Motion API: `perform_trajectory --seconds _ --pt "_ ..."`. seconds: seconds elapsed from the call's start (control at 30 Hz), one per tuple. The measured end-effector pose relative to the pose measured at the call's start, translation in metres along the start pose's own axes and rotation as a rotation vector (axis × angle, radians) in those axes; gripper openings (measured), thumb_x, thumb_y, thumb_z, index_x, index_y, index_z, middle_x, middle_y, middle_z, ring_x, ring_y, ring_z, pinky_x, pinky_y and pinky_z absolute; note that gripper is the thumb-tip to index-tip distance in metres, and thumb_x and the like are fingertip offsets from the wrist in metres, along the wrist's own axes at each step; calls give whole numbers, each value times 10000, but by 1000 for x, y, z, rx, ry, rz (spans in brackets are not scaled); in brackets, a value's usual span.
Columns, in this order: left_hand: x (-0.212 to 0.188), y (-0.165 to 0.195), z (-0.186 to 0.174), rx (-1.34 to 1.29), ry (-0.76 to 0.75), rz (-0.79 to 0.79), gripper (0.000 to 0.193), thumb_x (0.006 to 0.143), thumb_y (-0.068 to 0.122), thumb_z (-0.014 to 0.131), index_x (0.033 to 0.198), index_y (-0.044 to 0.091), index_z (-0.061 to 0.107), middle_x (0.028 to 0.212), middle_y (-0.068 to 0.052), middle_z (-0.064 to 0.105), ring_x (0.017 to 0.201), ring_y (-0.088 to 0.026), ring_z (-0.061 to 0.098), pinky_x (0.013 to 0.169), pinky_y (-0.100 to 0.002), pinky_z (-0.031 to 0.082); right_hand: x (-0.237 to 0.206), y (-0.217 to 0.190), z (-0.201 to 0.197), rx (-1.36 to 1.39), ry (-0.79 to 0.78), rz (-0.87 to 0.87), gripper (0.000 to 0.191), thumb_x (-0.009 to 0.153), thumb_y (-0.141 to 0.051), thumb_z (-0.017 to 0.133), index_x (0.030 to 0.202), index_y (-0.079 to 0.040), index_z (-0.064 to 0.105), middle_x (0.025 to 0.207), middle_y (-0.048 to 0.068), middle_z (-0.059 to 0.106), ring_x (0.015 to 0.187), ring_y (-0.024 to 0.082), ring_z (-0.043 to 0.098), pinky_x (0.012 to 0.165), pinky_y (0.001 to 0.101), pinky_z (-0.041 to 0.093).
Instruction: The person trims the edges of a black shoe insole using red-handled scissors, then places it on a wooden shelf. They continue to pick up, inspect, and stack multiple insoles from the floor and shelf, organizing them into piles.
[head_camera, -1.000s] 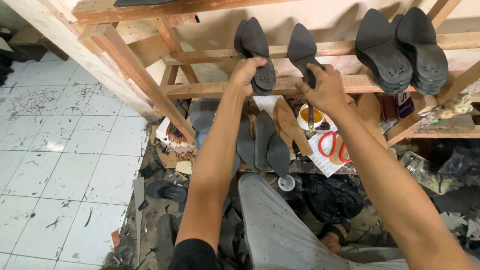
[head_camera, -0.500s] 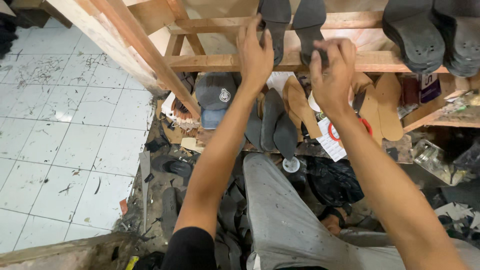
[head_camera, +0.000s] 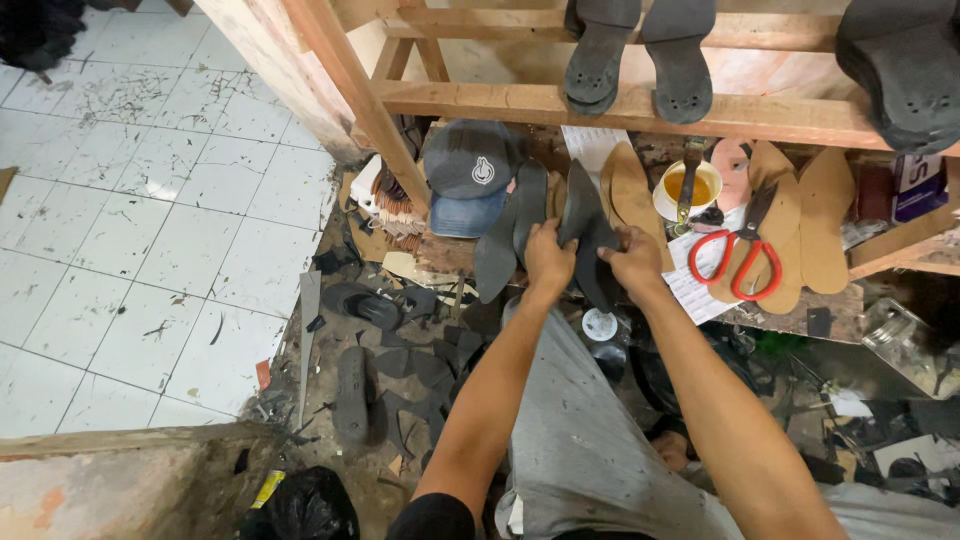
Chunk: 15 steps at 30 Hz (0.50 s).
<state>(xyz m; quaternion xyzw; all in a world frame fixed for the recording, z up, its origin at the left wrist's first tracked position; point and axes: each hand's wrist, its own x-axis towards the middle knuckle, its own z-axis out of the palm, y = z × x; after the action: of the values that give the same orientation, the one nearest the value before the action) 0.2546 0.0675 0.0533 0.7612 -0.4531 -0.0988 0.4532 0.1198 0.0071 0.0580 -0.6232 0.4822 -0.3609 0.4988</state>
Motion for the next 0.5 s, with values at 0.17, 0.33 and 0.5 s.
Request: perform_trajectory --seconds 0.17,0.33,0.5 --pt "10 -11 -33 -951 -162 -329 392 1014 142 639 1374 6 563 1167 -145 694 966 -222 660 801 -336 554 3 -6 -47 308 -215 325 486 886 -70 768 1345 13 634 878 10 592 697 144 461 592 306 342" --pt "-12 -14 -104 -1203 -307 -722 384 1027 242 510 1363 59 480 1069 -127 715 891 -233 684 668 -338 537 -48 -40 -70 83 -264 -42 370 856 1 702 1221 -16 644 951 9 651 843 123 611 749 270 492" --pt "-56 19 -119 -1040 -535 -778 429 1003 339 559 1388 150 538 995 -86 630 915 -205 677 724 -309 521 -79 -72 -68 -647 -306 -720 280 789 44 696 1029 -100 687 1095 44 677 1067 268 614 895 361 510"
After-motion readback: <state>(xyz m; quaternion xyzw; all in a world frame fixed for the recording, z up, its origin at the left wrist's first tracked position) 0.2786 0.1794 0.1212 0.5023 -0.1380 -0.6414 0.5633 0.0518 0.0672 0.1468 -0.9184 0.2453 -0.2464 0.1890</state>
